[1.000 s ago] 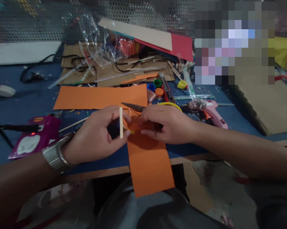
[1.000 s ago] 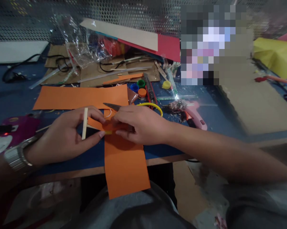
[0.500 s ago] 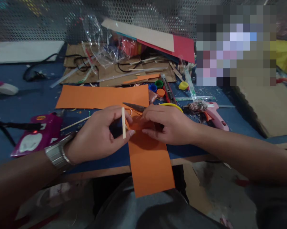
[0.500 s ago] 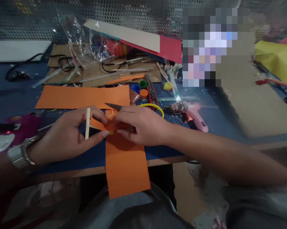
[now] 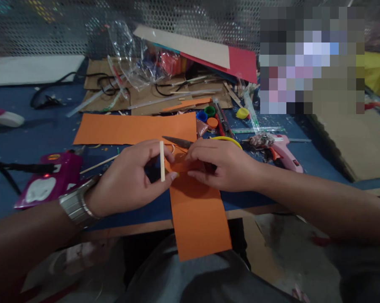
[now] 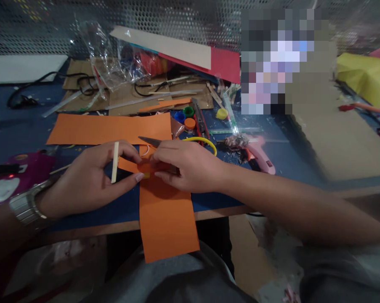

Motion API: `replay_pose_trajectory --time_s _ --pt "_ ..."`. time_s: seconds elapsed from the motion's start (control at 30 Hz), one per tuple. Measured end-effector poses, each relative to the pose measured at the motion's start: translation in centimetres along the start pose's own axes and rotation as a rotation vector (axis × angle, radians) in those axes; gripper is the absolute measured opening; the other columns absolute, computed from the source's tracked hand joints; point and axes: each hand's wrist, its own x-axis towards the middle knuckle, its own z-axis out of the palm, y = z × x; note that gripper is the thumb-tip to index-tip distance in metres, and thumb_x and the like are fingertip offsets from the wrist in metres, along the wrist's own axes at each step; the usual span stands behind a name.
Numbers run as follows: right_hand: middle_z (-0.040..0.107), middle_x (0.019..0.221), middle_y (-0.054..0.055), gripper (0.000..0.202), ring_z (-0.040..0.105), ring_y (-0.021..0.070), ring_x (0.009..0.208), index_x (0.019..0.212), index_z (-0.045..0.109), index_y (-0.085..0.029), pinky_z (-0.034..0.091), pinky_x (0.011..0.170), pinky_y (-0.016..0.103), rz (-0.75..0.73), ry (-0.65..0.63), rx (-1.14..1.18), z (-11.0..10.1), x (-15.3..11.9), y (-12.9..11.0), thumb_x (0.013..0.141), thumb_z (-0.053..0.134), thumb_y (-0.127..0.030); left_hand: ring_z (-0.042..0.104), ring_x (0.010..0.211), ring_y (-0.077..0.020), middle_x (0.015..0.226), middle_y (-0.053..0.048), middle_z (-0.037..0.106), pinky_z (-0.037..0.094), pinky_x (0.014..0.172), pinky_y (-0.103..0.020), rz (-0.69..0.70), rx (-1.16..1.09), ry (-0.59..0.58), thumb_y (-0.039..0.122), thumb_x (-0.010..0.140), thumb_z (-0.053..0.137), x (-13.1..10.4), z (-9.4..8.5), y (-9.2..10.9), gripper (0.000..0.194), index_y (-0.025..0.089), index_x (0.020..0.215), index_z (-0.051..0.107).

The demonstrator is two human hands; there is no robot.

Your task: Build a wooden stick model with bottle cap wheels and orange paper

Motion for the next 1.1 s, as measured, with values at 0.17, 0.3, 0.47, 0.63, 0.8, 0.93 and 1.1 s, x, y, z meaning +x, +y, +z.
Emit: replay_pose_trajectory --time_s 0.17,0.3,0.47,0.63,0.8,0.93,1.1 --pt "0.081 0.105 0.010 0.005 0.076 0.0221 0.096 0.108 0.074 -0.017 0.057 0.083 0.032 0.002 -0.005 0.001 -0.05 0.00 0.02 0.105 0.074 -0.020 0.078 0.075 -0.0251 0.104 -0.008 0.083 0.052 0.063 -0.036 0.008 0.011 0.009 0.041 0.094 0.069 0.03 -0.15 0.08 0.021 0.024 0.107 0.070" --pt "0.081 0.107 0.009 0.004 0.076 0.0225 0.101 0.108 0.073 -0.019 0.058 0.087 0.032 -0.009 -0.003 0.010 -0.06 0.00 0.06 0.104 0.074 -0.019 0.079 0.079 -0.0263 0.104 -0.008 0.083 0.051 0.061 -0.035 0.008 0.014 0.001 0.041 0.094 0.069 0.01 -0.15 0.05 0.021 0.024 0.106 0.071" --pt "0.081 0.106 0.010 0.004 0.076 0.0225 0.100 0.108 0.072 -0.019 0.058 0.085 0.032 -0.027 0.008 0.016 0.00 0.01 0.09 0.104 0.073 -0.019 0.082 0.088 -0.0289 0.106 -0.009 0.084 0.053 0.062 -0.034 0.008 0.012 0.016 0.044 0.095 0.070 -0.08 -0.04 -0.11 0.023 0.024 0.107 0.070" --pt "0.081 0.110 0.013 0.007 0.077 0.0244 0.102 0.111 0.072 -0.017 0.059 0.086 0.034 -0.041 0.014 -0.001 0.02 0.02 0.07 0.107 0.072 -0.023 0.083 0.094 -0.0303 0.106 -0.008 0.084 0.053 0.062 -0.033 0.003 0.013 0.021 0.043 0.095 0.070 -0.12 0.01 -0.20 0.023 0.025 0.108 0.070" --pt "0.082 0.109 0.011 0.006 0.078 0.0239 0.103 0.110 0.072 -0.017 0.060 0.088 0.034 -0.033 0.007 0.009 0.00 0.08 0.15 0.105 0.074 -0.020 0.082 0.089 -0.0284 0.107 -0.008 0.084 0.055 0.064 -0.034 -0.009 0.016 0.019 0.045 0.094 0.070 0.00 -0.09 0.05 0.024 0.024 0.107 0.071" --pt "0.080 0.119 0.013 0.013 0.077 0.0240 0.112 0.119 0.072 -0.017 0.062 0.095 0.036 -0.088 0.082 0.027 -0.10 0.15 -0.09 0.106 0.073 -0.021 0.081 0.085 -0.0279 0.102 -0.006 0.084 0.054 0.066 -0.034 -0.035 0.018 0.001 0.044 0.092 0.070 0.10 -0.20 0.15 0.024 0.025 0.106 0.071" --pt "0.071 0.150 0.019 0.027 0.068 0.0298 0.142 0.138 0.074 -0.020 0.053 0.121 0.050 -0.217 0.048 -0.006 -0.29 0.06 -0.64 0.112 0.070 -0.029 0.077 0.077 -0.0252 0.096 -0.005 0.083 0.053 0.065 -0.035 0.013 0.014 0.004 0.040 0.091 0.070 0.25 -0.34 0.12 0.019 0.025 0.103 0.069"
